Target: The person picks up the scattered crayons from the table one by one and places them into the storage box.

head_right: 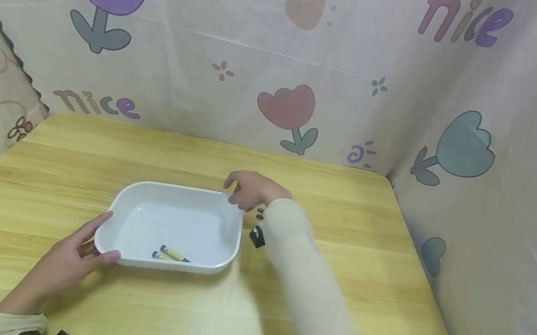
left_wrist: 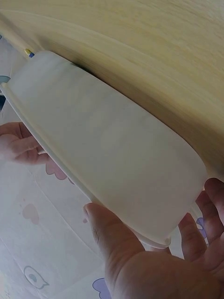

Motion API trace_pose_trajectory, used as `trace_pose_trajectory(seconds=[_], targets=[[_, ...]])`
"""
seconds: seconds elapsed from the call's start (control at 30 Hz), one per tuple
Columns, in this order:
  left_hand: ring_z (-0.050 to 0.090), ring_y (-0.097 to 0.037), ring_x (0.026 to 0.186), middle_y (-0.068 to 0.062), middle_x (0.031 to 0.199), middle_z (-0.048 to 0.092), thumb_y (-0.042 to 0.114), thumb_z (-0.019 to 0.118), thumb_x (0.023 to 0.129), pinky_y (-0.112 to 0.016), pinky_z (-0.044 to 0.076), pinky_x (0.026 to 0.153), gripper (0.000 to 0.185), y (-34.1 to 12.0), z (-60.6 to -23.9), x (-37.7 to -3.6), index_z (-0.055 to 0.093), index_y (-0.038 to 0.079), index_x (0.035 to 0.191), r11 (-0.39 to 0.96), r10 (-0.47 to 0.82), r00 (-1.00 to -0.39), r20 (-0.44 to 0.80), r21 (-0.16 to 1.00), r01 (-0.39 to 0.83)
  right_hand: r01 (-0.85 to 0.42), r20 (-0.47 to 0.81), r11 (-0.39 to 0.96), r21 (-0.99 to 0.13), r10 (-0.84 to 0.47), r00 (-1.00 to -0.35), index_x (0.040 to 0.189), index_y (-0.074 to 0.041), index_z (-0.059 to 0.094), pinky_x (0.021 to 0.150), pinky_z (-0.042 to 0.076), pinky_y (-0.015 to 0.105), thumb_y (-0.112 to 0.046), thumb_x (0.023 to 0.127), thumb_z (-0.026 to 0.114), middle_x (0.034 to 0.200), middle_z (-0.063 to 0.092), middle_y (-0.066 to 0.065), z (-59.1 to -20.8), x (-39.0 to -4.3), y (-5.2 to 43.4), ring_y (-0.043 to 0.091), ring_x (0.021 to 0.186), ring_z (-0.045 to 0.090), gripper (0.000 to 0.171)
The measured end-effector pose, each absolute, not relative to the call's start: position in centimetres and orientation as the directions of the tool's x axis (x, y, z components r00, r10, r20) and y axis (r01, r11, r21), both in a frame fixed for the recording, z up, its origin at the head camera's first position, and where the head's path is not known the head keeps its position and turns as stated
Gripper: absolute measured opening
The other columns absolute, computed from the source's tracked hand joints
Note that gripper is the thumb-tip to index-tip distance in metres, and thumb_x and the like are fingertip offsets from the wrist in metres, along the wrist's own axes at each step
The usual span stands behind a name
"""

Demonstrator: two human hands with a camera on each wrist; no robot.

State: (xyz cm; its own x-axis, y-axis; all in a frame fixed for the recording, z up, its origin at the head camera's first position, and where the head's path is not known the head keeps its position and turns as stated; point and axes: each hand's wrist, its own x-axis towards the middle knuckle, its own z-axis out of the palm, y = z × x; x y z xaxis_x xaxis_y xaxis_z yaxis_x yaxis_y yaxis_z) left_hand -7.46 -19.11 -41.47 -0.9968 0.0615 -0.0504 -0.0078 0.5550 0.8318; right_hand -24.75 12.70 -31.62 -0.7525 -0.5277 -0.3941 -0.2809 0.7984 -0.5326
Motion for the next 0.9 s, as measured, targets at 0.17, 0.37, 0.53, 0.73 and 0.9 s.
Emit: trace_pose_trajectory(seconds=[0.17,0.37,0.53,0.73,0.9], targets=[[0.048,-0.039,0.125,-0.032,0.146,0.033,0.036,0.073,0.088,-0.042,0.05,0.093,0.09,-19.2,-41.5,-7.4,0.018,0.013,0.156,0.563,0.057,-0.997,-0.057,0.826,-0.015,-0.27,-0.366,0.784,-0.559,-0.526,-0.768,0.132,-0.007,0.053,0.078,0.057,0.041,-0.012,0.096,0.057,0.101,0.061,0.009,-31.5,-25.0,15.0,0.031,0.087,0.065,0.037],[0.048,-0.038,0.125,-0.032,0.146,0.032,0.037,0.072,0.088,-0.04,0.05,0.093,0.091,-19.3,-41.5,-7.2,0.017,0.014,0.156,0.555,0.055,-0.996,-0.068,0.832,-0.026,-0.254,-0.359,0.791,-0.556,-0.504,-0.785,0.13,-0.007,0.052,0.075,0.057,0.041,-0.014,0.096,0.057,0.098,0.061,0.011,-31.8,-25.3,17.7,0.032,0.083,0.064,0.035],[0.048,-0.038,0.125,-0.031,0.148,0.031,0.038,0.072,0.089,-0.041,0.05,0.093,0.09,-19.3,-41.5,-7.3,0.018,0.013,0.156,0.558,0.063,-0.997,-0.042,0.83,0.0,-0.207,-0.365,0.794,-0.571,-0.472,-0.803,0.132,-0.001,0.049,0.072,0.058,0.037,-0.012,0.097,0.057,0.1,0.062,0.02,-32.1,-25.3,19.8,0.035,0.083,0.064,0.037],[0.045,-0.039,0.127,-0.027,0.153,0.023,0.037,0.072,0.089,-0.039,0.051,0.092,0.091,-19.3,-41.5,-7.5,0.016,0.013,0.156,0.521,0.081,-0.996,-0.037,0.854,0.011,-0.117,-0.391,0.802,-0.585,-0.406,-0.826,0.135,0.001,0.047,0.073,0.059,0.039,-0.012,0.097,0.058,0.104,0.06,0.019,-32.9,-25.3,22.5,0.035,0.088,0.062,0.041],[0.045,-0.039,0.127,-0.026,0.154,0.022,0.037,0.072,0.089,-0.038,0.051,0.092,0.09,-19.3,-41.7,-7.5,0.017,0.012,0.156,0.523,0.082,-0.996,-0.032,0.852,0.016,-0.061,-0.412,0.812,-0.581,-0.358,-0.838,0.136,0.001,0.046,0.072,0.059,0.037,-0.012,0.097,0.058,0.103,0.059,0.016,-34.1,-25.4,24.4,0.031,0.087,0.062,0.042]])
